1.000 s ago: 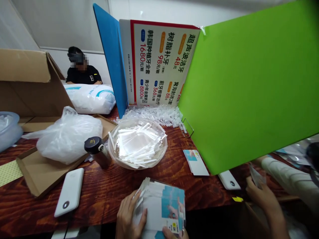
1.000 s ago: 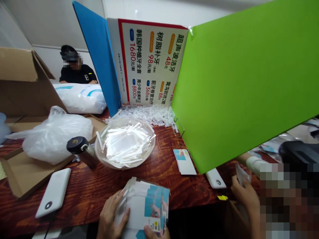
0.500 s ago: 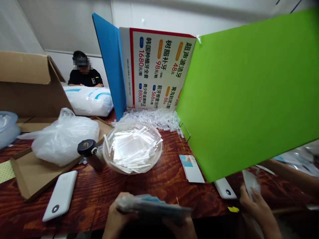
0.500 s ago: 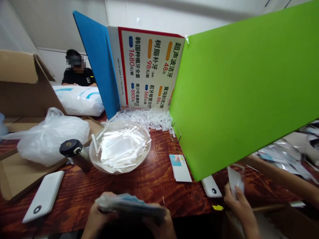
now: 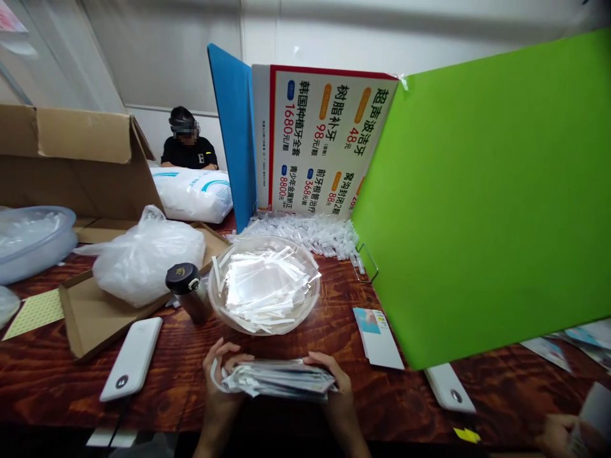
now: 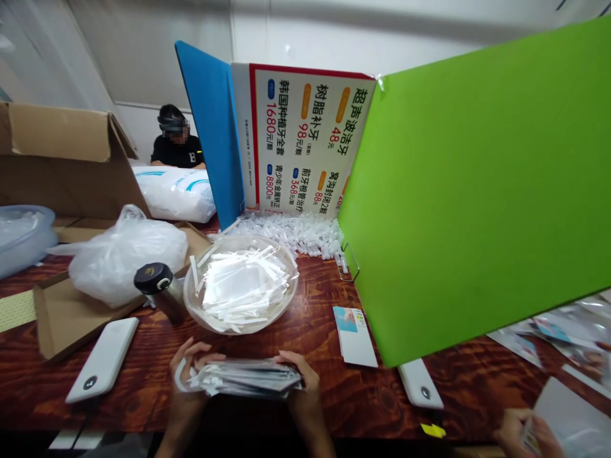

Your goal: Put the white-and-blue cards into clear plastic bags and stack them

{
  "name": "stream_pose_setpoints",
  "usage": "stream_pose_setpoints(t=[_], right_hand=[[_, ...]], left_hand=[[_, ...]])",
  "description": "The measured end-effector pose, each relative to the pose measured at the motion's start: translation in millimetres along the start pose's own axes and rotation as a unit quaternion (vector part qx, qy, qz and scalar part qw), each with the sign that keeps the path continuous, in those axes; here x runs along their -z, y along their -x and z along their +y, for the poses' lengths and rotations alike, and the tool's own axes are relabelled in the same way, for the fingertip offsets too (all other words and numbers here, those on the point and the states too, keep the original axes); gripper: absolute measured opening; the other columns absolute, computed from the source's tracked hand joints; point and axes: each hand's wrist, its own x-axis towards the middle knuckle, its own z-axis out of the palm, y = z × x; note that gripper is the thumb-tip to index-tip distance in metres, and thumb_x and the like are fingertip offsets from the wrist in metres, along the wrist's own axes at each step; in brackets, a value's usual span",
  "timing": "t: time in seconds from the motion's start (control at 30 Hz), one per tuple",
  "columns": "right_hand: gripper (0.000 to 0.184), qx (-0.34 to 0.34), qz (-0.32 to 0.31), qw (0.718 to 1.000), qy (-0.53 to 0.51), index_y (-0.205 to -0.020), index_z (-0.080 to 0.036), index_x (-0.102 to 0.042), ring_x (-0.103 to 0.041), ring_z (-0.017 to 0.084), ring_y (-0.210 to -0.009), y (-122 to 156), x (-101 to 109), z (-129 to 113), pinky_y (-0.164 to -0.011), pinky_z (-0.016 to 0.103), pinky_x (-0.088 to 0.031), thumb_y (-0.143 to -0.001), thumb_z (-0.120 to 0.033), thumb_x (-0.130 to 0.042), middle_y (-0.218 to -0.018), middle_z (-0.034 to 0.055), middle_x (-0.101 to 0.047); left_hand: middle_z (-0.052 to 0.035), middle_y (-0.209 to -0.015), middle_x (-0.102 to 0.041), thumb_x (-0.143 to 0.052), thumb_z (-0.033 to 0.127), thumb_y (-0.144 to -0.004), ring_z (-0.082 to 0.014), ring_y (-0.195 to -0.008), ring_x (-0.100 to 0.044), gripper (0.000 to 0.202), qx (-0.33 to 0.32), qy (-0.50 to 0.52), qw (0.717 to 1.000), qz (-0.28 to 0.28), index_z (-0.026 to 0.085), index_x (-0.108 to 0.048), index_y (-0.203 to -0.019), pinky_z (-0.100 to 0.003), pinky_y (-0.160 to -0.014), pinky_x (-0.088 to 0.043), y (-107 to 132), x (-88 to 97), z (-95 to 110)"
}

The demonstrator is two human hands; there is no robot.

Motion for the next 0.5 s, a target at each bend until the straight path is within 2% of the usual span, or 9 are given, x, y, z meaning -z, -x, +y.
stream_pose_setpoints(t=[0.07,0.13,0.23,0.33,0.4,0.5], right_hand=[[0.032,0.0,0.026,1.0,-0.007,-0.106,-0.022,-0.072,-0.075,0.023,-0.085,-0.7,0.1,6.8,-0.079,0.032,-0.061,-0.076,-0.034,-0.078,-0.094,0.0062,-0.078],[0.037,0.008,0.043,0.999,-0.021,-0.105,-0.022,-0.071,-0.074,0.023,-0.085,2.0,-0.2,10.4,-0.077,0.031,-0.061,-0.071,-0.032,-0.084,-0.093,0.0057,-0.077],[0.054,0.008,0.078,0.997,-0.023,-0.115,-0.022,-0.066,-0.074,0.024,-0.088,5.1,-2.6,18.8,-0.08,0.034,-0.062,-0.067,-0.033,-0.088,-0.099,0.007,-0.076],[0.073,-0.008,0.114,0.993,0.006,-0.132,-0.024,-0.055,-0.071,0.026,-0.099,6.6,-6.8,28.3,-0.088,0.04,-0.06,-0.068,-0.035,-0.088,-0.112,0.0086,-0.072],[0.074,-0.001,0.108,0.994,0.025,-0.138,-0.027,-0.049,-0.068,0.027,-0.109,7.2,-9.4,30.3,-0.095,0.043,-0.057,-0.073,-0.034,-0.084,-0.121,0.0091,-0.068],[0.067,0.022,0.071,0.997,0.037,-0.137,-0.027,-0.049,-0.061,0.028,-0.12,6.7,-10.8,27.8,-0.105,0.045,-0.051,-0.077,-0.03,-0.081,-0.131,0.0093,-0.062]], left_hand=[[-0.0103,-0.105,-0.07,-0.088,0.053,-0.056,-0.0388,-0.11,-0.066,0.059,0.012,-0.03,0.999,-0.013,0.023,-0.067,-0.102,-0.058,-0.102,-0.05,-4.6,0.5,0.5],[-0.0106,-0.105,-0.071,-0.089,0.054,-0.054,-0.0383,-0.109,-0.068,0.057,0.029,0.007,0.999,-0.023,0.022,-0.067,-0.097,-0.055,-0.099,-0.053,-7.0,0.4,0.7],[-0.0102,-0.102,-0.075,-0.092,0.05,-0.052,-0.0345,-0.097,-0.073,0.063,0.078,0.12,0.989,-0.033,0.021,-0.064,-0.1,-0.045,-0.085,-0.061,-8.8,-0.4,1.6],[-0.009,-0.094,-0.079,-0.095,0.042,-0.042,-0.0331,-0.088,-0.075,0.067,0.145,0.16,0.976,-0.04,0.021,-0.064,-0.098,-0.038,-0.073,-0.063,-11.3,-1.0,9.4],[-0.0073,-0.092,-0.08,-0.094,0.04,-0.044,-0.0308,-0.085,-0.075,0.065,0.174,0.162,0.97,-0.048,0.021,-0.066,-0.099,-0.035,-0.073,-0.062,-11.9,-2.0,19.2],[-0.0057,-0.094,-0.079,-0.092,0.038,-0.052,-0.0281,-0.09,-0.074,0.058,0.167,0.174,0.97,-0.039,0.021,-0.068,-0.102,-0.033,-0.081,-0.059,-11.1,-5.5,32.7]])
